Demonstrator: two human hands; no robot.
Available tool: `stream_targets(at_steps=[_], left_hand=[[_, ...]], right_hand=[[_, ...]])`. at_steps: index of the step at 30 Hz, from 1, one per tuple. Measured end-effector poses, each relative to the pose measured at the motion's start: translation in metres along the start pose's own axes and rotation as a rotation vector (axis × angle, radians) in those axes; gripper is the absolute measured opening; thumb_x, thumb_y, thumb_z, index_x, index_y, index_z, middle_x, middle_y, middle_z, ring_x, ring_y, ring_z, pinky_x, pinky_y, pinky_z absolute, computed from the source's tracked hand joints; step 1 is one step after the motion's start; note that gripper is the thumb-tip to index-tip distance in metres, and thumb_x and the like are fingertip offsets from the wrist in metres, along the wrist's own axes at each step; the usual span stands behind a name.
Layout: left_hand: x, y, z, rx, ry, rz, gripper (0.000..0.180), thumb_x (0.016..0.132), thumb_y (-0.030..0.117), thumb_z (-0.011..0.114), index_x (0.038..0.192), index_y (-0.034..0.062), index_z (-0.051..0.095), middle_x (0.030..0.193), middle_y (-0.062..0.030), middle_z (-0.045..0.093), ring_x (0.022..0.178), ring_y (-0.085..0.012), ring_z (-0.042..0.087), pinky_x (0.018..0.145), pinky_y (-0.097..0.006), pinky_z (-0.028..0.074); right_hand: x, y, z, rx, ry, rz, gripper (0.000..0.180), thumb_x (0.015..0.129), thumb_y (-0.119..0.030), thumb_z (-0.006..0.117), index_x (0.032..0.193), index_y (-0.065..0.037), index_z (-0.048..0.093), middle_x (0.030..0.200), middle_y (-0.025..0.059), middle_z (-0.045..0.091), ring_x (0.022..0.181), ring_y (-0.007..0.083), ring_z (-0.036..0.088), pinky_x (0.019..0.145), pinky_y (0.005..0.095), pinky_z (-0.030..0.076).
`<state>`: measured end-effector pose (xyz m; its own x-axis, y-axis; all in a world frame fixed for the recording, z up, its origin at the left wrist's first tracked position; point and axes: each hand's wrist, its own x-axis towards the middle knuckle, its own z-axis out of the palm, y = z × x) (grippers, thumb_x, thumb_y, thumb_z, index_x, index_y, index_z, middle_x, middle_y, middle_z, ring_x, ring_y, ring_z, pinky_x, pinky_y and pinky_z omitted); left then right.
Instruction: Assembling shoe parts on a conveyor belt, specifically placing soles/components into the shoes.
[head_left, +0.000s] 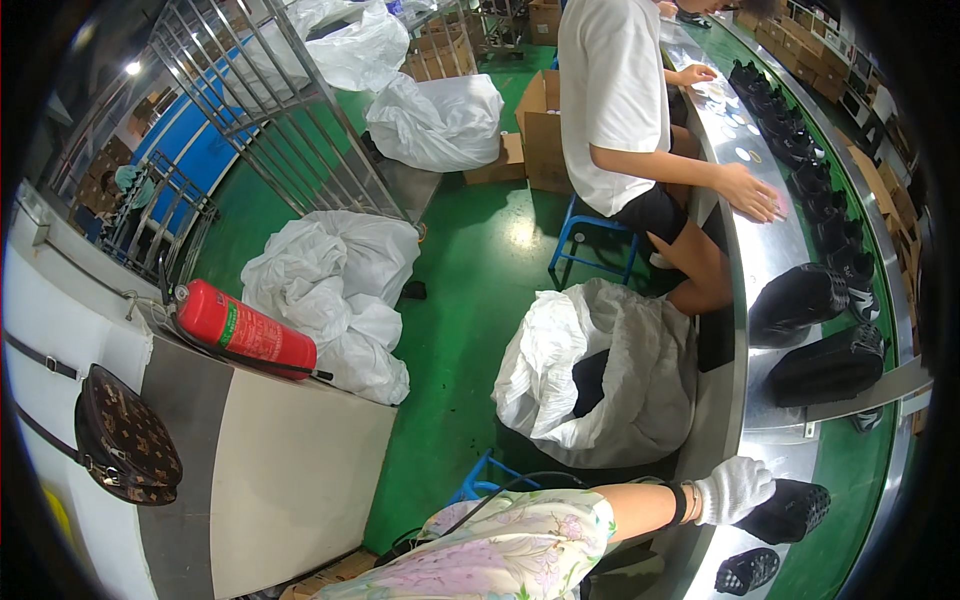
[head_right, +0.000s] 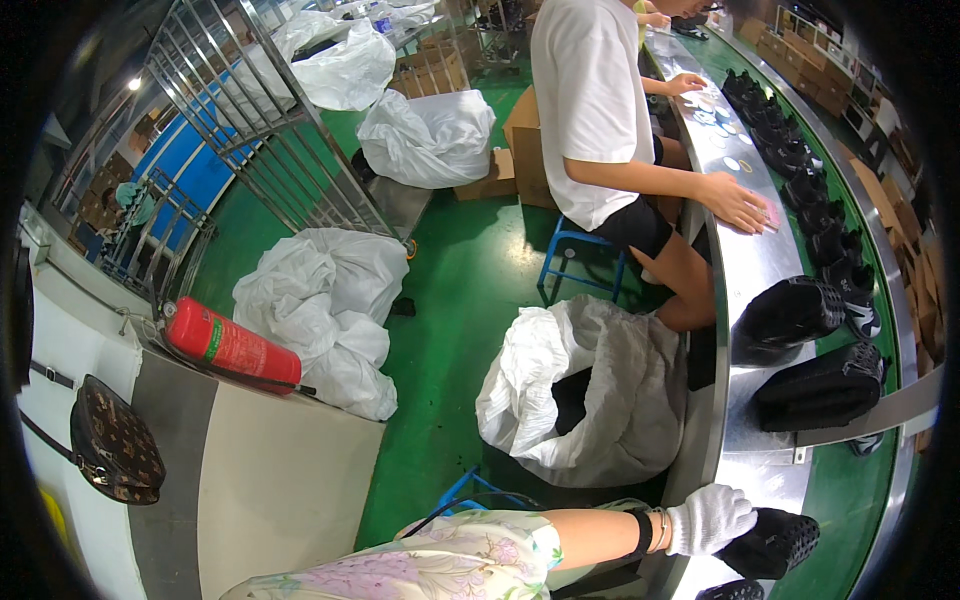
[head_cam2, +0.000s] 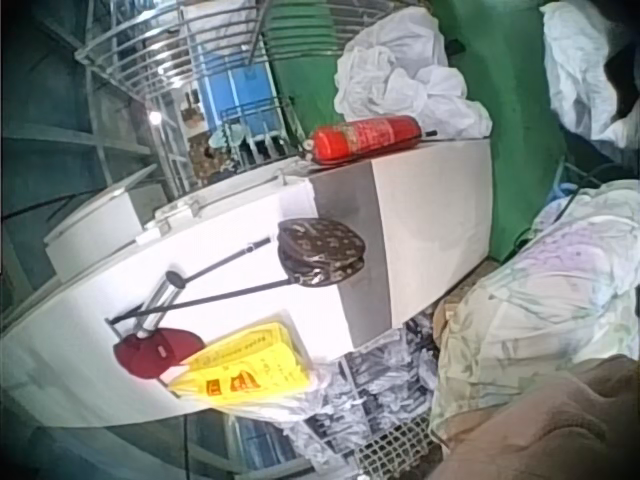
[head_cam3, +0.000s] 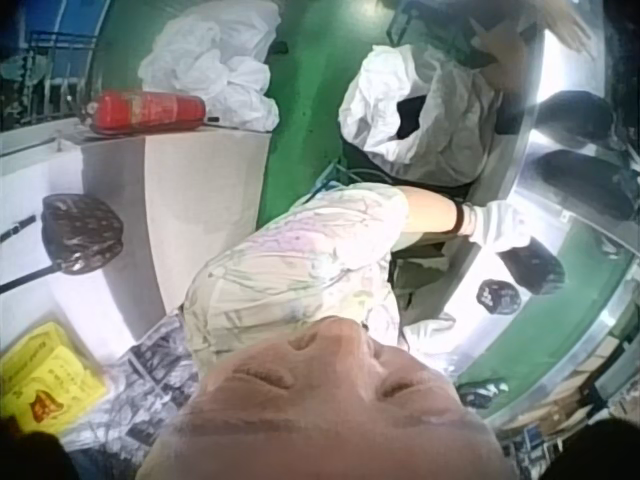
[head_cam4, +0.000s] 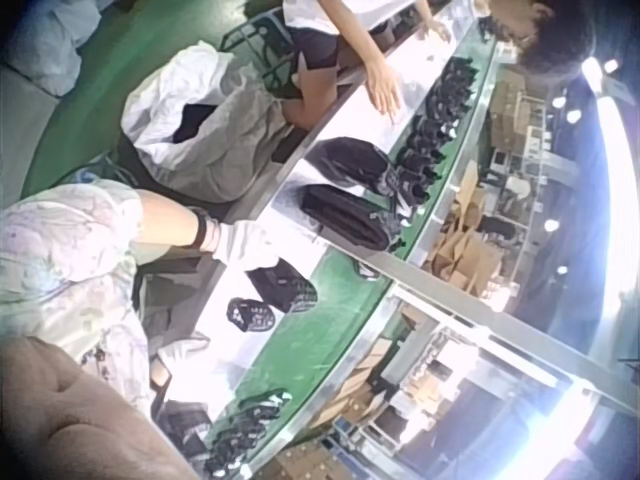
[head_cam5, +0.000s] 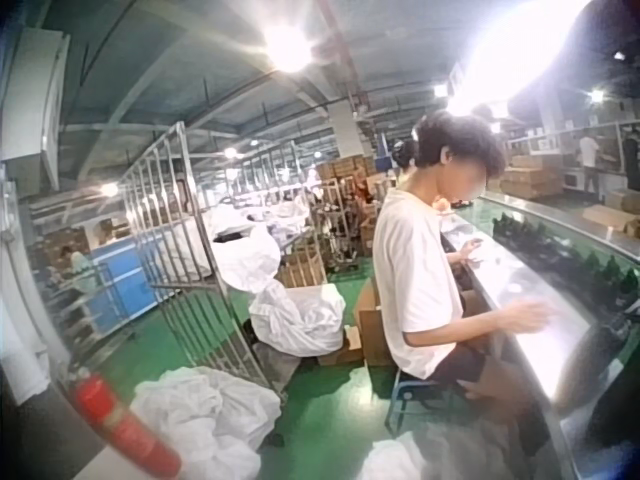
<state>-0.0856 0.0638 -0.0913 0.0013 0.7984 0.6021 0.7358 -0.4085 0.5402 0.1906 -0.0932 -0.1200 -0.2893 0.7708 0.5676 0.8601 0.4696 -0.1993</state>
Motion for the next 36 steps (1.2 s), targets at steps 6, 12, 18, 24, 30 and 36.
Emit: stream_targets(at_steps=[6, 12, 18, 24, 30, 36], left_hand=[[0.002, 0.001, 0.001, 0.011, 0.014, -0.012, 0.017, 0.078, 0.022, 0.059, 0.084, 0.0064, 0.061, 0.083, -0.0101, 0.062, 0.083, -0.0274, 0.062, 0.074, -0.039, 0.051], [0.001, 0.003, 0.002, 0.024, -0.033, 0.003, 0.016, 0.079, 0.021, 0.058, 0.086, 0.0069, 0.060, 0.087, -0.0091, 0.061, 0.087, -0.0265, 0.061, 0.076, -0.037, 0.050], [-0.001, 0.003, 0.004, 0.028, -0.020, -0.006, 0.015, 0.079, 0.021, 0.058, 0.086, 0.0072, 0.060, 0.087, -0.0091, 0.062, 0.086, -0.0265, 0.062, 0.077, -0.037, 0.050], [0.004, 0.001, 0.001, 0.018, 0.004, 0.007, 0.017, 0.078, 0.021, 0.059, 0.086, 0.0070, 0.061, 0.086, -0.0093, 0.062, 0.085, -0.0269, 0.062, 0.075, -0.038, 0.050], [-0.003, -0.006, 0.007, 0.073, -0.024, -0.030, 0.020, 0.077, 0.022, 0.058, 0.087, 0.0053, 0.060, 0.086, -0.0096, 0.062, 0.084, -0.0267, 0.061, 0.075, -0.038, 0.050], [0.004, -0.004, 0.015, -0.016, -0.029, 0.091, 0.017, 0.085, 0.022, 0.058, 0.089, 0.0067, 0.063, 0.086, -0.0109, 0.063, 0.082, -0.0302, 0.061, 0.072, -0.042, 0.049]], right_hand=[[-0.002, -0.004, 0.020, 0.069, 0.016, 0.008, 0.013, 0.090, -0.010, 0.065, 0.099, -0.001, 0.070, 0.100, 0.0161, 0.069, 0.093, 0.0314, 0.067, 0.082, 0.0414, 0.055], [-0.001, -0.010, 0.047, 0.162, 0.031, 0.002, 0.013, 0.090, -0.010, 0.065, 0.098, -0.001, 0.070, 0.100, 0.0162, 0.068, 0.093, 0.0315, 0.066, 0.082, 0.0416, 0.055], [0.001, -0.005, 0.057, 0.211, 0.039, -0.011, 0.013, 0.089, -0.010, 0.064, 0.098, -0.001, 0.069, 0.100, 0.0163, 0.068, 0.093, 0.0316, 0.066, 0.082, 0.0417, 0.055], [0.001, 0.005, 0.060, 0.226, 0.055, -0.006, 0.013, 0.089, -0.009, 0.064, 0.098, -0.001, 0.069, 0.100, 0.0164, 0.068, 0.093, 0.0317, 0.066, 0.082, 0.0418, 0.055], [0.010, -0.009, 0.088, 0.338, 0.037, -0.051, 0.013, 0.089, -0.009, 0.064, 0.098, -0.001, 0.069, 0.100, 0.0164, 0.068, 0.093, 0.0318, 0.066, 0.081, 0.0419, 0.055], [0.048, -0.055, 0.171, 0.575, 0.000, -0.161, 0.013, 0.089, -0.008, 0.064, 0.098, -0.001, 0.069, 0.100, 0.0165, 0.068, 0.093, 0.0319, 0.066, 0.081, 0.0420, 0.054]])
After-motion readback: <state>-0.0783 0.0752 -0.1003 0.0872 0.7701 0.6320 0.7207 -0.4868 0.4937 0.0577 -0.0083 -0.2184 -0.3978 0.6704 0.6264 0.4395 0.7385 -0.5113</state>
